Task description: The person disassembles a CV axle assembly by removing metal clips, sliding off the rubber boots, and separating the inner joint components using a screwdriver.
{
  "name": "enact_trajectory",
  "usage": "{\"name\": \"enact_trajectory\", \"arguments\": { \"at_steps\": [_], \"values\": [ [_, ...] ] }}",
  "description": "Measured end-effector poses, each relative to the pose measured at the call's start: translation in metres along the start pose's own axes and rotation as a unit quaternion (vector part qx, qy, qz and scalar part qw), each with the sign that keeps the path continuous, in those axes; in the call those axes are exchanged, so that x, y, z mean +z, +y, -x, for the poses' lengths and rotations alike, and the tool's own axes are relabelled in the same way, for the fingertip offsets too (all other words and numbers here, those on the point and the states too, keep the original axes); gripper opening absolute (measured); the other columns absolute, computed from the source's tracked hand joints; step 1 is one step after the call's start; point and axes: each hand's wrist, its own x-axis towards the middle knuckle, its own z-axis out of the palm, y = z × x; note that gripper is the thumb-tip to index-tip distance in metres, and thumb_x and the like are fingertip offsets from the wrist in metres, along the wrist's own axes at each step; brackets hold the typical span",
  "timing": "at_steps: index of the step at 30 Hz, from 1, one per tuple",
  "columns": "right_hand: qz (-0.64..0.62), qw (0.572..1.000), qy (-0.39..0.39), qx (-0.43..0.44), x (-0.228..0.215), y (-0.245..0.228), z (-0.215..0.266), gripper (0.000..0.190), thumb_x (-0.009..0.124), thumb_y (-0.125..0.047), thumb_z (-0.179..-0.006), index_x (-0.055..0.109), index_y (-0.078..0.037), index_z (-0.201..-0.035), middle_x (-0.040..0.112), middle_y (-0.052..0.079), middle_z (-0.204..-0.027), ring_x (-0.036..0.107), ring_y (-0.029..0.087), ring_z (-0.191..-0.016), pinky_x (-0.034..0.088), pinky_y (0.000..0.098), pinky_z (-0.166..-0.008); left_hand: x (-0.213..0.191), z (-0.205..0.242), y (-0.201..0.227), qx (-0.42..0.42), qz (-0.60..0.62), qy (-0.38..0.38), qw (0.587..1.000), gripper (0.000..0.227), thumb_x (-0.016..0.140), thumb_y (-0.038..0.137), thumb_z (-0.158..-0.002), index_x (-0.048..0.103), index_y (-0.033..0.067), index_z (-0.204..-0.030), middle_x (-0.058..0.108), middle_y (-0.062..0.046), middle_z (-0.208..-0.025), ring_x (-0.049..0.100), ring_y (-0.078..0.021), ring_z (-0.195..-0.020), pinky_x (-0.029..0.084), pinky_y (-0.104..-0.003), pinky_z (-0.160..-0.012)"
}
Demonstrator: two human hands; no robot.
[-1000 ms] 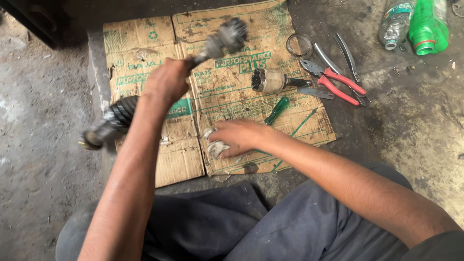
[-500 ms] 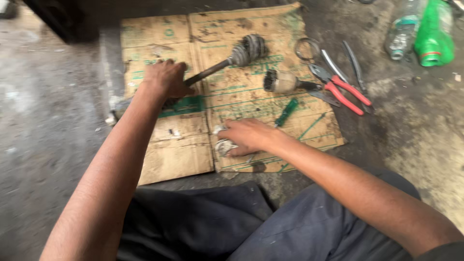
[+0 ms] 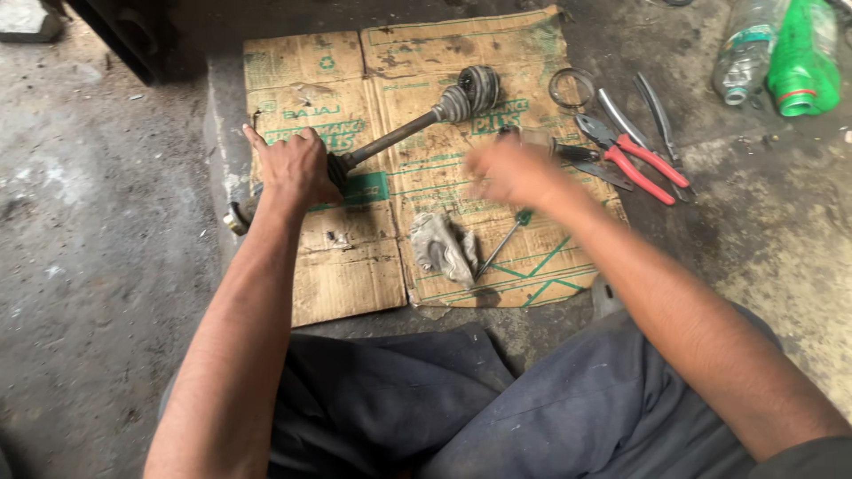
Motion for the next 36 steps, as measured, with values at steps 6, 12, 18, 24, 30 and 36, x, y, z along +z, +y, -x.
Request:
{"name": "enact_trajectory", "arguments": {
  "at_steps": [6,12,18,24,30,36],
  "values": [
    [0.153,0.981,0.038,0.116,-0.024,0.082,0.0,0.077,0.088,-0.027,-0.069,0.057,-0.014,-0.139,0.053,0.014,-0.144,0.045,0.034,-0.135,0.04,0.0534,-0.11,-0.02,-0.005,0.029,-0.008,0.043,-0.011,0.999,0.088,0.091,0.033,-0.065,0.049,-0.0064,-0.131,0.07,-0.008,-0.081,0.071,-0.0238,-0.074,0.026,-0.065,-0.12],
    [0.123,0.989,0.081,0.025,0.009,0.106,-0.014,0.087,0.089,-0.035,-0.066,0.054,-0.009,-0.141,0.059,0.015,-0.138,0.05,0.035,-0.13,0.041,0.0551,-0.103,-0.044,0.006,0.099,-0.013,0.118,-0.012,0.993,0.096,0.085,0.05,-0.073,0.038,-0.0034,-0.138,0.066,-0.01,-0.08,0.068,-0.0259,-0.076,0.037,-0.057,-0.115],
    [0.158,0.979,0.058,0.115,-0.004,0.086,-0.014,0.082,0.087,-0.029,-0.065,0.057,-0.013,-0.14,0.07,0.009,-0.124,0.058,0.031,-0.122,0.042,0.0555,-0.102,-0.037,0.006,0.135,0.024,0.177,-0.027,0.984,0.101,0.083,0.06,-0.073,0.039,0.0028,-0.143,0.073,-0.015,-0.096,0.07,-0.0312,-0.097,0.045,-0.061,-0.104],
    [0.151,0.976,0.099,0.125,-0.009,0.069,-0.005,0.078,0.09,-0.023,-0.063,0.061,-0.011,-0.134,0.066,0.012,-0.128,0.055,0.032,-0.126,0.042,0.0582,-0.103,-0.052,0.006,0.071,0.008,0.21,-0.079,0.974,0.112,0.095,0.07,-0.048,0.055,0.0086,-0.133,0.062,-0.016,-0.132,0.058,-0.0382,-0.127,0.029,-0.081,-0.106],
    [-0.148,0.966,0.18,0.11,0.022,0.039,-0.031,0.053,0.075,-0.031,-0.088,0.06,-0.002,-0.129,0.07,0.015,-0.119,0.066,0.029,-0.108,0.054,0.0466,-0.094,-0.03,0.031,0.087,-0.011,0.148,-0.114,0.982,0.102,0.092,0.067,-0.05,0.061,0.0122,-0.13,0.067,-0.008,-0.128,0.065,-0.034,-0.12,0.024,-0.086,-0.108],
    [-0.649,0.705,0.151,0.243,0.105,0.039,-0.126,0.03,0.052,-0.031,-0.104,0.053,-0.003,-0.116,0.068,0.004,-0.085,0.074,0.023,-0.082,0.064,0.0356,-0.073,-0.011,0.026,0.104,-0.124,0.221,-0.05,0.966,0.067,0.092,0.037,-0.061,0.07,0.0116,-0.119,0.072,-0.008,-0.119,0.07,-0.033,-0.11,0.03,-0.078,-0.107]
  ]
}}
